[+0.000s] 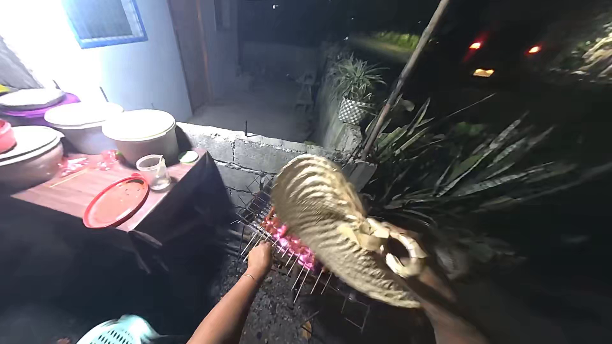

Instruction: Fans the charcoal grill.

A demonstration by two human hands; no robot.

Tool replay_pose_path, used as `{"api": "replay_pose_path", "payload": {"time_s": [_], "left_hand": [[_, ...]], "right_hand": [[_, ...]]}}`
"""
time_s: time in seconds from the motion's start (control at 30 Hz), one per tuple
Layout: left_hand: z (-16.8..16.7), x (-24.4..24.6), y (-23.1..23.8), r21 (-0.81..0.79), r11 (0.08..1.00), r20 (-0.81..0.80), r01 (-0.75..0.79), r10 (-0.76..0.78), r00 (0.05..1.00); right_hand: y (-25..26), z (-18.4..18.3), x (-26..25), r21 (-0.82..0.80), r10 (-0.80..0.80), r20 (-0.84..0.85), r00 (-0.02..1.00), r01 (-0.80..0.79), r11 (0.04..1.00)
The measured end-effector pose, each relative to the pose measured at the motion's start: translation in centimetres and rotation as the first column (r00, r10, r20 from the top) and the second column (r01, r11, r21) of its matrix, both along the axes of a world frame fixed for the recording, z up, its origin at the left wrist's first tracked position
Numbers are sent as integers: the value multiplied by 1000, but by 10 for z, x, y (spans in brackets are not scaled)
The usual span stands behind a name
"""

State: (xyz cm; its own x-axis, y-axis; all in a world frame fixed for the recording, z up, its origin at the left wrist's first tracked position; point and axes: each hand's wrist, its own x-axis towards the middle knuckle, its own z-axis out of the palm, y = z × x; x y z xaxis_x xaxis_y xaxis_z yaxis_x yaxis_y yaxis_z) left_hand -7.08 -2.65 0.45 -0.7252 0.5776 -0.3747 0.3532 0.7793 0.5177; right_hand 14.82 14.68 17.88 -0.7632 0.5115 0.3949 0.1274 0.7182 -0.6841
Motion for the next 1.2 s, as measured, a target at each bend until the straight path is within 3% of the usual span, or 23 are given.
{"api": "replay_pose_path", "payload": {"time_s": [0.07, 0.13, 0.2, 0.27, 0.37, 0.43, 0.6, 0.7, 0.8, 0.9, 1.1, 1.2], "left_hand": [[2, -1, 5, -69, 997, -35, 41, -44, 998], [0, -2, 7, -78, 996, -52, 41, -45, 998], [-3, 0, 6, -74, 997, -55, 37, -41, 998], [-2, 1, 6, -72, 997, -52, 42, -46, 998], [3, 3, 7, -73, 997, -52, 36, -40, 998], [5, 3, 8, -86, 996, -53, 33, -38, 998], [3, 4, 9, -85, 996, -72, 22, -28, 997], [4, 4, 8, -93, 995, -69, 18, -24, 997], [4, 3, 6, -82, 997, -58, 3, -8, 998], [4, 2, 4, -77, 997, -57, -32, 27, 998], [7, -9, -1, 20, 982, -59, -185, 186, 981], [9, -16, -2, -35, 976, -17, -214, 213, 977]], "right_hand": [[-3, 19, -15, 172, -208, 176, 962, 178, 969], [-3, 27, -12, 210, -175, 223, 959, 128, 969], [5, 16, 5, 55, 44, 43, 998, -46, 997], [4, 10, 8, -100, 68, -114, 991, -80, 992], [2, 16, 0, 141, -113, 127, 985, 94, 986], [-2, 23, -6, 205, -186, 240, 953, 137, 969], [6, -15, 5, -61, 126, -65, 990, -130, 990], [-4, -7, 4, 0, 53, 44, 998, -53, 999], [1, -6, 8, 109, 25, 18, 1000, -27, 994], [11, -7, 13, 72, -8, -18, 1000, 9, 997], [17, -3, 21, 146, -87, 25, 996, 82, 986], [20, -7, 23, 170, -62, -4, 998, 61, 984]]}}
